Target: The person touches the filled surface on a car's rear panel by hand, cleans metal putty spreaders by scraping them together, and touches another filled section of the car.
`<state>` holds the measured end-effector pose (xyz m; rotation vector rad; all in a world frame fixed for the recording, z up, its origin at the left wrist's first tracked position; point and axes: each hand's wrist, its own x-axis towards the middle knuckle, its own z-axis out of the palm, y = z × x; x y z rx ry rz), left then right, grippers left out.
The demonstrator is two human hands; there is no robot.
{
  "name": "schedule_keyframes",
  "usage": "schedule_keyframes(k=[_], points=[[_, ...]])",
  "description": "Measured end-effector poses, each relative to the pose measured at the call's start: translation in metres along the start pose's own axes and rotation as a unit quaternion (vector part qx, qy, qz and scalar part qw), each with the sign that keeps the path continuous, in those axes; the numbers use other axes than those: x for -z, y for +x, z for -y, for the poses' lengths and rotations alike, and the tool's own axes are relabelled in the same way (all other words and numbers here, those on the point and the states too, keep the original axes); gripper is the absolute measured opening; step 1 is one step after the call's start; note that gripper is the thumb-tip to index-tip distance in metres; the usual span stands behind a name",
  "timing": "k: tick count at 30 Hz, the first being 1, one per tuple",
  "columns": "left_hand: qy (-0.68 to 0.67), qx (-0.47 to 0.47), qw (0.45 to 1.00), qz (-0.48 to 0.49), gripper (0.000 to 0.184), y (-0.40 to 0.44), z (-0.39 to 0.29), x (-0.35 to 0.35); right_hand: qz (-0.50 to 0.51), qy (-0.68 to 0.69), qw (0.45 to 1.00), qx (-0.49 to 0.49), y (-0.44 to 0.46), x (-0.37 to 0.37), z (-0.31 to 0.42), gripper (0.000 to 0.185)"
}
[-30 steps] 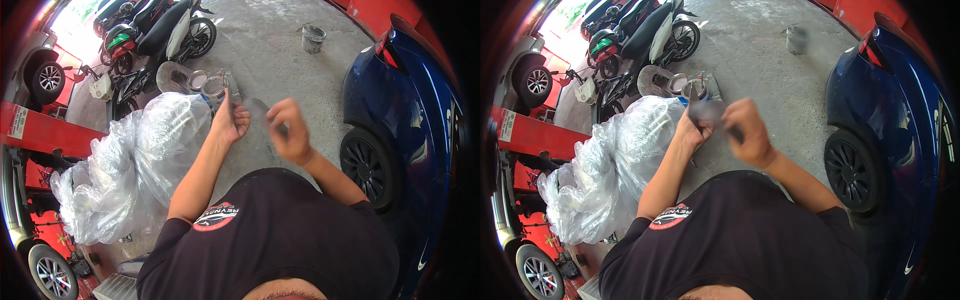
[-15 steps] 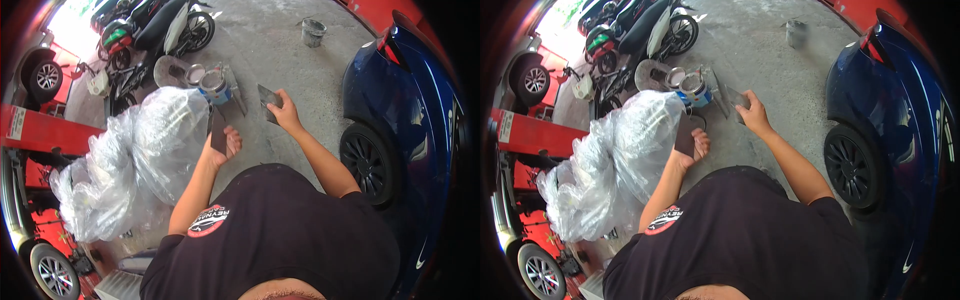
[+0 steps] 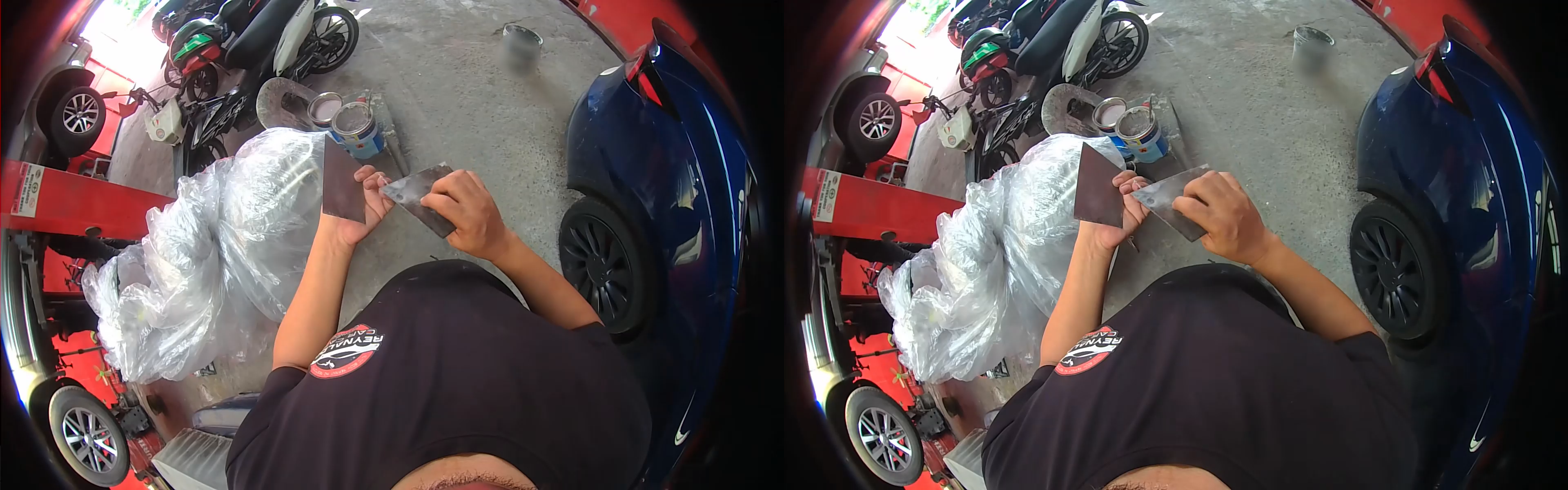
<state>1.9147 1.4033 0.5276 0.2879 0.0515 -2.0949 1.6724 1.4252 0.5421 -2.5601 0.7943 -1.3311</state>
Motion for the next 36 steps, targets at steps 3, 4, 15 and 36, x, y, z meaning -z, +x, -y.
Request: schedule_keyframes(k=[3,4,15,36], points=[[-0.02,0.003,1.0,-0.001,0.025,0.002,0.004,0.0,0.005,-0.027,0.999,0.02,-0.003,-0.001,0.001,0.042],[-0.025,0.004,1.0,0.001,0.028,0.003,0.005,0.0,0.007,-0.029,0.999,0.022,-0.002,0.0,0.003,0.041],[-0.021,-0.006,1.0,-0.012,0.022,-0.001,0.006,-0.001,0.004,-0.048,0.999,0.018,0.003,0.002,0.004,0.04],[0.127,-0.041,0.991,0.028,0.025,-0.004,0.001,0.006,0.014,-0.07,0.997,-0.021,0.011,0.015,0.002,0.039]])
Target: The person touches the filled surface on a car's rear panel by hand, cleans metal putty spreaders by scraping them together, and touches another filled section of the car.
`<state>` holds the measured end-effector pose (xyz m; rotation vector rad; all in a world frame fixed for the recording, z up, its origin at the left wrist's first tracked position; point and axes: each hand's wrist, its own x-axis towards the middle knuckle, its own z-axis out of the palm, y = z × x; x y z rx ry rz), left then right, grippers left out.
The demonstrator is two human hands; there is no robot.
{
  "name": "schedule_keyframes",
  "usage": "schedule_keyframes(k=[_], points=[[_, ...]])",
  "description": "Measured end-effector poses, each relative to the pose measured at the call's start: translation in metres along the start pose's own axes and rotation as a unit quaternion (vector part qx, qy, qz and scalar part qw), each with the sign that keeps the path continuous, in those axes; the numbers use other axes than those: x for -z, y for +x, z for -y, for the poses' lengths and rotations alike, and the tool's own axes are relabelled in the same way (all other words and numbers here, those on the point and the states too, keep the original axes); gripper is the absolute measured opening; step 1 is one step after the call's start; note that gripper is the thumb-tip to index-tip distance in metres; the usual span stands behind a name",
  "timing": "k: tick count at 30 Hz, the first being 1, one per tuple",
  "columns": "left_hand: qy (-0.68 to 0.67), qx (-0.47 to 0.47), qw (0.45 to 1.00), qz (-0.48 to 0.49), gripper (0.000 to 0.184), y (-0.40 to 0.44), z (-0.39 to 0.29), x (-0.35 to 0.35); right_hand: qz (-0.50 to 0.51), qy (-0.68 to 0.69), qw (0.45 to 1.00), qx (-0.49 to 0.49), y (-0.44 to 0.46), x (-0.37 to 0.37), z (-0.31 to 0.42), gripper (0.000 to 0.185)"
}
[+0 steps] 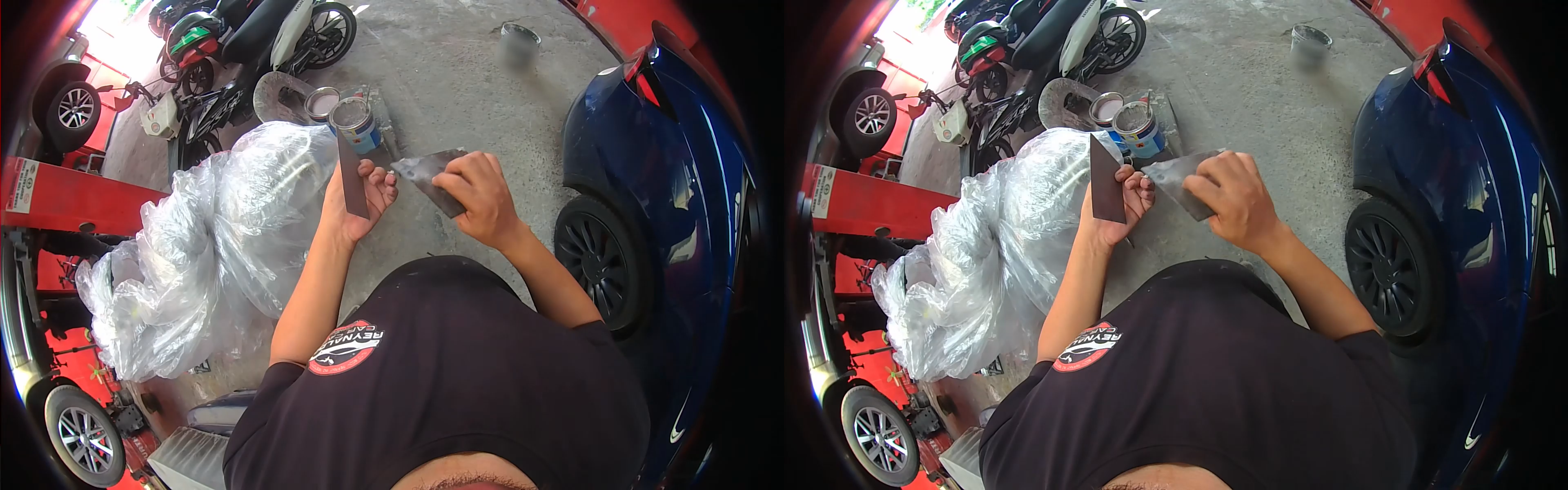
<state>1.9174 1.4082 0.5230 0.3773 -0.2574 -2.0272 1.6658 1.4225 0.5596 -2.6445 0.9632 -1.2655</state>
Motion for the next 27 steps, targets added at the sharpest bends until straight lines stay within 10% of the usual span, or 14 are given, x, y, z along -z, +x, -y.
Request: schedule_keyframes(k=[13,27], points=[[0.056,-0.047,0.997,0.022,0.031,0.002,-0.002,0.0,0.033,0.009,0.999,0.03,0.001,-0.001,0.004,0.039],[0.173,-0.051,0.97,-0.162,0.059,-0.003,0.002,-0.03,0.09,-0.022,0.995,-0.045,0.004,0.005,-0.006,0.039]])
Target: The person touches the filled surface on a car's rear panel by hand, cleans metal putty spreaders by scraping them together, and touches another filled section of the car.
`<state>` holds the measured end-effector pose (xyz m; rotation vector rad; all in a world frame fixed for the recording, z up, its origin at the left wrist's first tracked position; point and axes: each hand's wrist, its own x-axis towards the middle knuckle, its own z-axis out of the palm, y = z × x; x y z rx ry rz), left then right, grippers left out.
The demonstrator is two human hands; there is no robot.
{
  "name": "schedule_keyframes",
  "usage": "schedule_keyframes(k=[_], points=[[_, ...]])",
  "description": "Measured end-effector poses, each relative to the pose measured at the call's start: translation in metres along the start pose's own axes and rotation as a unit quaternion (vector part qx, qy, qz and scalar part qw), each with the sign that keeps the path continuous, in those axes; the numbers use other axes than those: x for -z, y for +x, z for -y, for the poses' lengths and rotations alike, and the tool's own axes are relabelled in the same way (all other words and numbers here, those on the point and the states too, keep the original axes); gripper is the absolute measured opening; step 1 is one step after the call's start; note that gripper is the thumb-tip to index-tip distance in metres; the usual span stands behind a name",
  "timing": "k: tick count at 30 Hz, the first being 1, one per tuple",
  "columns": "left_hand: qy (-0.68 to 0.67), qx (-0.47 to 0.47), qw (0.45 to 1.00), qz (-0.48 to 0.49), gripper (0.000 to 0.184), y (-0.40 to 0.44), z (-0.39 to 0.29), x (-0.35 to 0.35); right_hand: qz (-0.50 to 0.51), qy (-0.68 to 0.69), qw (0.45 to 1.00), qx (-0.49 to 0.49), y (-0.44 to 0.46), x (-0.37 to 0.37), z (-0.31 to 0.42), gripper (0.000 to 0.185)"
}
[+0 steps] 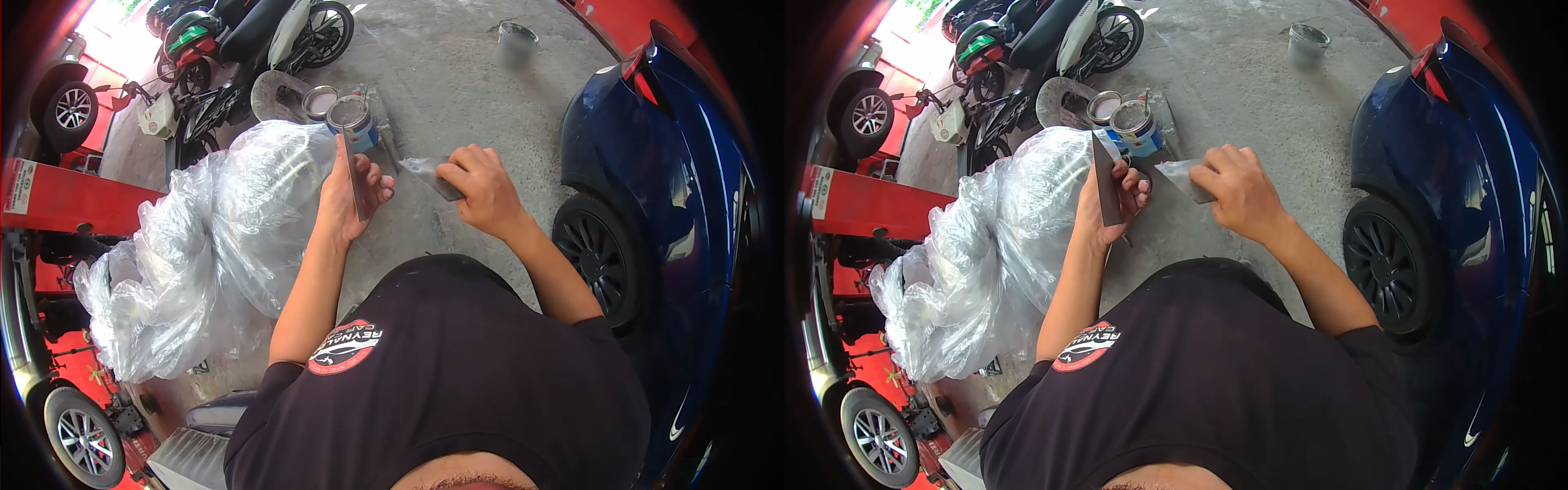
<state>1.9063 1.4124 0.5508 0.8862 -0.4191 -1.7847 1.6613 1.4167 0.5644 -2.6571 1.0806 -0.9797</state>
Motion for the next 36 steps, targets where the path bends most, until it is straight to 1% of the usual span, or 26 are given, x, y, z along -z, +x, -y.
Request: schedule_keyframes(k=[5,7,8,9,10,11,12,15,17,18,19,20,21,22,23,24,25,26,28,29,31,32,33,34,35,36], points=[[0.033,0.024,0.999,-0.008,0.056,-0.005,-0.006,0.002,-0.03,0.061,0.998,-0.008,0.016,0.04,-0.008,0.033],[0.04,0.037,0.999,0.0,0.054,-0.004,-0.008,0.01,-0.108,0.224,0.964,-0.1,0.022,0.059,0.0,0.03],[0.064,0.0,0.997,-0.031,0.053,-0.004,-0.007,0.003,-0.146,0.301,0.931,-0.143,0.023,0.065,0.002,0.029],[0.088,-0.037,0.994,-0.061,0.053,-0.003,-0.004,-0.007,-0.203,0.328,0.918,-0.091,0.029,0.066,0.0,0.039],[0.11,-0.073,0.987,-0.091,0.053,-0.004,-0.004,-0.015,-0.192,0.479,0.845,-0.139,0.029,0.063,0.0,0.041],[0.124,-0.088,0.985,-0.084,0.052,-0.003,-0.007,-0.02,-0.175,0.615,0.746,-0.184,0.026,0.054,-0.002,0.043],[0.137,-0.102,0.982,-0.077,0.051,0.0,-0.011,-0.024,-0.151,0.732,0.625,-0.223,0.02,0.041,-0.004,0.045],[0.239,-0.203,0.947,-0.064,0.049,0.017,-0.013,-0.04,0.077,0.91,0.355,-0.199,-0.01,-0.029,-0.015,0.051],[0.353,-0.253,0.896,-0.094,0.053,0.036,-0.014,-0.044,0.126,0.899,0.338,-0.248,-0.013,-0.04,0.007,0.058],[0.368,-0.304,0.874,-0.095,0.055,0.033,-0.015,-0.06,0.149,0.892,0.328,-0.271,-0.015,-0.044,0.014,0.061],[0.362,-0.257,0.888,-0.119,0.055,0.023,-0.014,-0.074,0.161,0.897,0.316,-0.263,-0.02,-0.055,0.009,0.066],[0.383,-0.283,0.87,-0.126,0.055,0.02,-0.008,-0.08,0.172,0.901,0.306,-0.254,-0.028,-0.073,-0.002,0.071],[0.404,-0.307,0.851,-0.135,0.054,0.018,-0.002,-0.086,0.142,0.895,0.321,-0.276,-0.032,-0.083,-0.011,0.071],[0.444,-0.401,0.791,-0.126,0.054,0.027,0.013,-0.077,0.113,0.886,0.336,-0.298,-0.036,-0.092,-0.02,0.072],[0.443,-0.387,0.8,-0.116,0.051,0.027,0.024,-0.074,0.043,0.86,0.373,-0.347,-0.037,-0.096,-0.027,0.069],[0.469,-0.421,0.774,-0.061,0.051,0.023,0.036,-0.07,-0.028,0.825,0.405,-0.392,-0.037,-0.1,-0.036,0.066],[0.49,-0.399,0.774,-0.037,0.052,0.018,0.047,-0.068,-0.099,0.783,0.433,-0.435,-0.036,-0.106,-0.047,0.063],[0.51,-0.376,0.773,-0.014,0.052,0.013,0.056,-0.067,-0.034,0.791,0.459,-0.403,-0.038,-0.112,-0.089,0.053],[0.522,-0.36,0.771,-0.058,0.048,0.01,0.048,-0.064,-0.104,0.708,0.561,-0.417,-0.032,-0.09,-0.113,0.036],[0.508,-0.359,0.778,-0.084,0.047,0.017,0.041,-0.054,-0.231,0.596,0.622,-0.451,-0.019,-0.055,-0.095,0.03],[0.481,-0.367,0.787,-0.125,0.043,0.026,0.022,-0.037,-0.297,0.556,0.679,-0.376,-0.03,-0.021,-0.092,0.023],[0.471,-0.373,0.788,-0.136,0.042,0.026,0.014,-0.029,-0.259,0.44,0.79,-0.339,-0.036,-0.014,-0.082,0.022],[0.517,-0.362,0.759,-0.16,0.04,0.025,0.007,-0.026,-0.215,0.312,0.879,-0.288,-0.043,-0.008,-0.07,0.023],[0.511,-0.36,0.764,-0.159,0.04,0.027,0.007,-0.023,-0.168,0.174,0.943,-0.227,-0.048,-0.001,-0.059,0.024],[0.507,-0.357,0.769,-0.156,0.041,0.03,0.009,-0.02,-0.137,0.124,0.98,-0.075,-0.041,0.006,-0.034,0.025],[0.504,-0.353,0.774,-0.15,0.041,0.031,0.011,-0.019,-0.104,0.07,0.989,0.078,-0.033,0.008,-0.012,0.025]])
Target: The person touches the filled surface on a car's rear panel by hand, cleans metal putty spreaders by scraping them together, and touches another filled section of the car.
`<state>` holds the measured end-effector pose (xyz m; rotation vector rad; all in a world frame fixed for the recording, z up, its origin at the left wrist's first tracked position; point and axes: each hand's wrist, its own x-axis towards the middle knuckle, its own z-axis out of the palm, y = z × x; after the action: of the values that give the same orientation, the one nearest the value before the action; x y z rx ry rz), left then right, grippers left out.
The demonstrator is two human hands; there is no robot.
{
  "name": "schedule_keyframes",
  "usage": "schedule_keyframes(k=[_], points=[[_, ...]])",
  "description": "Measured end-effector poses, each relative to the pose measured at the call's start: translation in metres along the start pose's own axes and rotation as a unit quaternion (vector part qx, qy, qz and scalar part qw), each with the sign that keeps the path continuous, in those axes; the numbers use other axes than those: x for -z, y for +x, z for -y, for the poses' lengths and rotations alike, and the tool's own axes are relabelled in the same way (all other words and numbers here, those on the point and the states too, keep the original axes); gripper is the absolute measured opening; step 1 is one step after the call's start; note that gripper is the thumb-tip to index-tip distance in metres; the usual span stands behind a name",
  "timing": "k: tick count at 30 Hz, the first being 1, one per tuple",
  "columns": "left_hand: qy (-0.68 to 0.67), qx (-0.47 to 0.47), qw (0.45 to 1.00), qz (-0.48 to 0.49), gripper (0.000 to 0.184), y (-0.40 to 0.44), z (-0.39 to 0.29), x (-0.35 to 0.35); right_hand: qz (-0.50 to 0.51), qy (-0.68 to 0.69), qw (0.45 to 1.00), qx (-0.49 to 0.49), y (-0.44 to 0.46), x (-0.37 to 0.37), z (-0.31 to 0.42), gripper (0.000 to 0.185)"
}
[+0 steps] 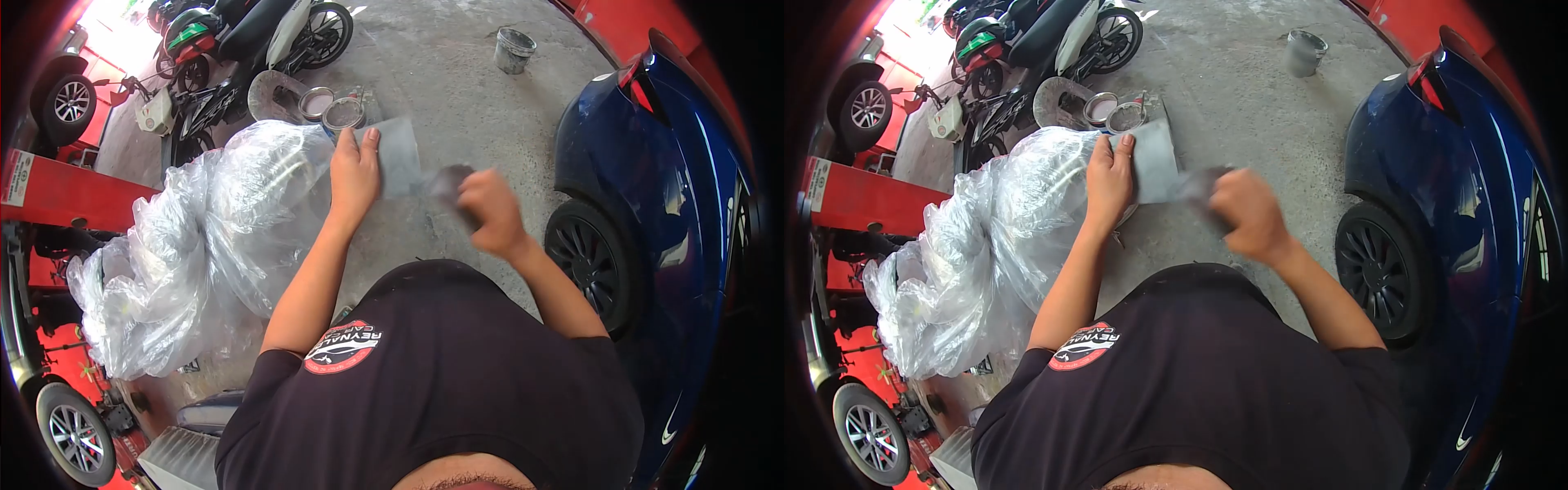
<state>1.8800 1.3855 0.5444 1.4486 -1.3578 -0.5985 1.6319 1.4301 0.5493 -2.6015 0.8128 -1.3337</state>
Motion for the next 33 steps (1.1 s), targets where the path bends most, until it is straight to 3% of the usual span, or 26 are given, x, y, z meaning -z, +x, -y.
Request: schedule_keyframes(k=[3,5,6,7,8,9,10,11,12,13,14,15,16,17,18,20,21,22,24,25,26,28,29,30,32,33], points=[[0.012,0.014,0.995,0.093,0.042,-0.015,0.008,0.004,0.089,-0.204,0.97,-0.095,0.007,-0.022,-0.045,0.023],[0.003,0.055,0.984,0.167,0.039,-0.022,0.016,0.019,0.045,-0.216,0.962,-0.16,0.039,0.019,-0.076,0.02],[-0.161,0.249,0.929,0.22,0.034,-0.032,0.03,0.027,0.02,-0.139,0.959,-0.245,0.058,0.046,-0.064,0.021],[-0.177,0.354,0.885,0.246,0.031,-0.042,0.031,0.041,-0.004,-0.058,0.943,-0.328,0.074,0.073,-0.048,0.022],[-0.219,0.44,0.834,0.248,0.037,-0.056,0.048,0.048,-0.055,0.067,0.952,-0.293,0.079,0.093,-0.037,0.022],[-0.24,0.514,0.755,0.331,0.039,-0.069,0.078,0.066,-0.103,0.189,0.944,-0.25,0.08,0.114,-0.028,0.024],[-0.278,0.58,0.681,0.351,0.042,-0.097,0.129,0.069,-0.087,0.195,0.955,-0.206,0.075,0.138,-0.025,0.034],[-0.292,0.623,0.663,0.294,0.04,-0.138,0.151,0.06,-0.149,0.347,0.901,-0.212,0.067,0.137,-0.02,0.039],[-0.145,0.532,0.737,0.39,0.038,-0.175,0.205,0.066,-0.215,0.486,0.823,-0.202,0.059,0.135,-0.016,0.043],[-0.079,0.507,0.76,0.4,0.037,-0.192,0.232,0.073,-0.269,0.474,0.808,-0.221,0.041,0.116,-0.038,0.041],[-0.011,0.482,0.775,0.408,0.036,-0.208,0.257,0.079,-0.275,0.298,0.858,-0.316,0.005,0.077,-0.081,0.039],[-0.019,0.533,0.768,0.354,0.036,-0.209,0.257,0.084,-0.141,0.005,0.901,-0.411,-0.044,0.03,-0.124,0.038],[-0.029,0.578,0.76,0.295,0.036,-0.209,0.256,0.089,0.06,-0.2,0.878,-0.431,-0.097,-0.017,-0.139,0.036],[-0.037,0.61,0.756,0.235,0.036,-0.205,0.247,0.088,0.38,-0.245,0.794,-0.406,-0.099,-0.029,-0.115,0.047],[-0.042,0.642,0.746,0.174,0.037,-0.199,0.237,0.092,0.152,-0.062,0.834,-0.526,-0.152,-0.07,-0.117,0.06],[-0.309,0.593,0.743,0.04,0.038,-0.18,0.233,0.091,0.139,-0.019,0.802,-0.58,-0.154,-0.092,-0.095,0.062],[-0.33,0.565,0.756,-0.01,0.036,-0.165,0.216,0.091,0.153,0.009,0.798,-0.583,-0.147,-0.093,-0.077,0.06],[-0.413,0.505,0.757,-0.048,0.029,-0.148,0.181,0.085,0.069,0.115,0.769,-0.625,-0.148,-0.101,-0.074,0.057],[-0.502,0.395,0.769,-0.018,0.033,-0.117,0.138,0.071,-0.079,0.337,0.666,-0.661,-0.131,-0.132,-0.079,0.05],[-0.495,0.358,0.792,-0.015,0.03,-0.103,0.122,0.061,-0.149,0.459,0.584,-0.653,-0.101,-0.131,-0.068,0.044],[-0.435,0.3,0.849,0.01,0.026,-0.095,0.123,0.05,-0.202,0.571,0.48,-0.635,-0.061,-0.119,-0.049,0.039],[-0.362,0.248,0.897,0.045,0.031,-0.079,0.074,0.039,-0.209,0.612,0.466,-0.603,-0.01,-0.116,-0.032,0.034],[-0.293,0.163,0.939,0.07,0.031,-0.074,0.047,0.041,-0.19,0.631,0.497,-0.565,-0.001,-0.123,-0.036,0.032],[-0.309,0.157,0.937,0.038,0.032,-0.071,0.031,0.035,-0.174,0.648,0.522,-0.527,0.006,-0.132,-0.043,0.031],[-0.077,-0.006,0.993,0.089,0.026,-0.058,0.026,0.043,-0.083,0.704,0.453,-0.541,0.01,-0.137,-0.035,0.03],[-0.108,0.025,0.991,0.07,0.023,-0.059,0.019,0.057,-0.04,0.702,0.495,-0.51,0.025,-0.128,-0.01,0.029]])
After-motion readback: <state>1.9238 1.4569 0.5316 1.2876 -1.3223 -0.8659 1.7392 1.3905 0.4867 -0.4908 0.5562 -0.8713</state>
